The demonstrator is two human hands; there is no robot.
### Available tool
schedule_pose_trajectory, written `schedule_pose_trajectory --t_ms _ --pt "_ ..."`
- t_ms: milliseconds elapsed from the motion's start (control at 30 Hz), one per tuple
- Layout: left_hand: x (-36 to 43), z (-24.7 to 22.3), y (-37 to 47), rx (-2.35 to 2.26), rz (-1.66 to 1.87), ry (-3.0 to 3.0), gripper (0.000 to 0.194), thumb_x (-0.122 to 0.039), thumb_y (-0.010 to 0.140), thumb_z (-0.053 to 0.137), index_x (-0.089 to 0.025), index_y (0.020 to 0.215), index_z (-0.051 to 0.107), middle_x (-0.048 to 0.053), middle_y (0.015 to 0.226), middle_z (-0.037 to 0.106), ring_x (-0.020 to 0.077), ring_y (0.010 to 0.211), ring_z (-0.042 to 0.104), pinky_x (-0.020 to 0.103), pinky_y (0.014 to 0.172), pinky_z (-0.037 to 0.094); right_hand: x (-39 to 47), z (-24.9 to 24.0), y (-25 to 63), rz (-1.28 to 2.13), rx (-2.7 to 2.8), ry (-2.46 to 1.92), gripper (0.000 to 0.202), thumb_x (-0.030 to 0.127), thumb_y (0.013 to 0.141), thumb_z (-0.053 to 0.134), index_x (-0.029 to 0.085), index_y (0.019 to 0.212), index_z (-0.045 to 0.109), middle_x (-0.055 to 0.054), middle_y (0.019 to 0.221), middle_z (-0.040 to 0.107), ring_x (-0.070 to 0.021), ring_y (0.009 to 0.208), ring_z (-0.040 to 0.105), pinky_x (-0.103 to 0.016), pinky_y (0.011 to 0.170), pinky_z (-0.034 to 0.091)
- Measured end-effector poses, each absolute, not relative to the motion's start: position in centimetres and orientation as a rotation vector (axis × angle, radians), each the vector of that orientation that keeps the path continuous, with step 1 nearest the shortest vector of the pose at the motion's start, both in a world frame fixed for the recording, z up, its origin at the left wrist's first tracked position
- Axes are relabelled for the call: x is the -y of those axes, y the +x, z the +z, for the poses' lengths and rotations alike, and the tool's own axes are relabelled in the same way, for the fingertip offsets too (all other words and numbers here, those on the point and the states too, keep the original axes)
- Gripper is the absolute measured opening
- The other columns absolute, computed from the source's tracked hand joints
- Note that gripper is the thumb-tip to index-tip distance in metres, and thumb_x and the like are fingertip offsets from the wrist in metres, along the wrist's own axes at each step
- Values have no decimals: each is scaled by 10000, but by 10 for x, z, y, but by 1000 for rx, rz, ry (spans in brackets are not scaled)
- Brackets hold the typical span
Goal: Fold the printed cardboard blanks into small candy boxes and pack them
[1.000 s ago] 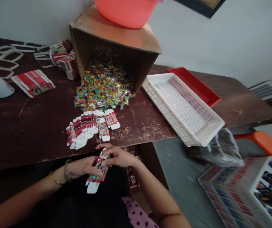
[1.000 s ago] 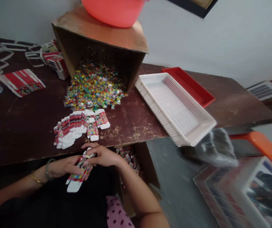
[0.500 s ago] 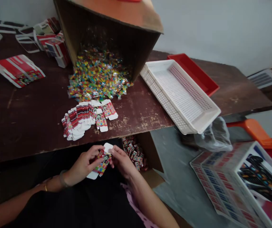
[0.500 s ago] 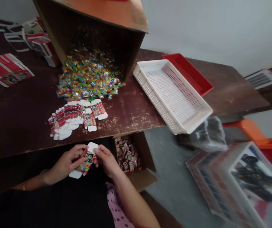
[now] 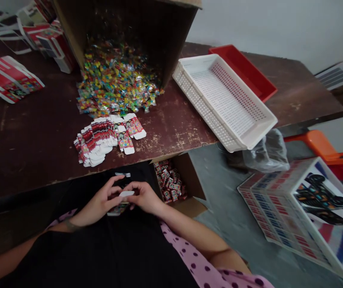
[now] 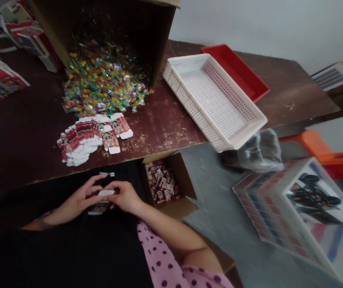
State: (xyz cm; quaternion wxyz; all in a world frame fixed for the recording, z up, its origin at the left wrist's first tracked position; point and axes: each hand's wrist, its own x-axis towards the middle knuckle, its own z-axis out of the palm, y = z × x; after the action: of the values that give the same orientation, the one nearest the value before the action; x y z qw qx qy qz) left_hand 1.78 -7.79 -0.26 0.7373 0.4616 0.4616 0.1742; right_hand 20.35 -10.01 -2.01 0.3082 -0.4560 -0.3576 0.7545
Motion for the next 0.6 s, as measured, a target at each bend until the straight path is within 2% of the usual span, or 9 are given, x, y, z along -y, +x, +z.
schedule_pose_trajectory --t_ms 67,167,300,433,533,600 --pt "77 -8 17 -1020 342 875 619 -327 784 669 -188 1355 471 106 1163 703 272 1040 652 351 878 485 103 -15 199 1698 1258 -1230 230 391 810 708 207 939 755 -21 847 655 -145 804 615 -277 756 507" --pt "73 -15 10 -1020 296 749 599 -322 769 675 -146 1324 534 153 1281 656 315 1186 585 405 990 437 103 -13 195 1533 1396 -1231 253 391 912 591 237 1000 771 -43 909 670 -160 885 616 -288 825 479" --pt "70 -24 -3 -819 285 655 639 -320 774 698 -189 1373 520 137 1418 564 316 1303 500 434 1072 383 96 -24 193 1624 1281 -1232 220 411 808 717 246 933 790 -33 871 687 -158 822 631 -274 756 489" --pt "68 -30 -7 -771 242 842 665 -314 805 707 -258 1422 465 84 1479 508 281 1321 490 444 1113 341 89 -37 192 1675 1169 -1257 236 450 750 755 243 855 798 -25 833 676 -136 715 614 -250 656 507" --pt "65 -31 -7 -757 230 913 617 -327 842 669 -277 1422 465 67 1491 495 267 1319 494 448 1130 317 88 -42 191 1759 1104 -1263 297 490 764 727 223 873 794 -30 836 659 -113 595 570 -237 526 499" --pt "64 -33 -8 -748 213 913 642 -306 828 680 -272 1428 455 76 1493 491 274 1326 486 448 1123 324 90 -42 192 1675 1226 -1255 284 460 821 682 213 910 788 -40 846 657 -130 644 594 -258 582 525"
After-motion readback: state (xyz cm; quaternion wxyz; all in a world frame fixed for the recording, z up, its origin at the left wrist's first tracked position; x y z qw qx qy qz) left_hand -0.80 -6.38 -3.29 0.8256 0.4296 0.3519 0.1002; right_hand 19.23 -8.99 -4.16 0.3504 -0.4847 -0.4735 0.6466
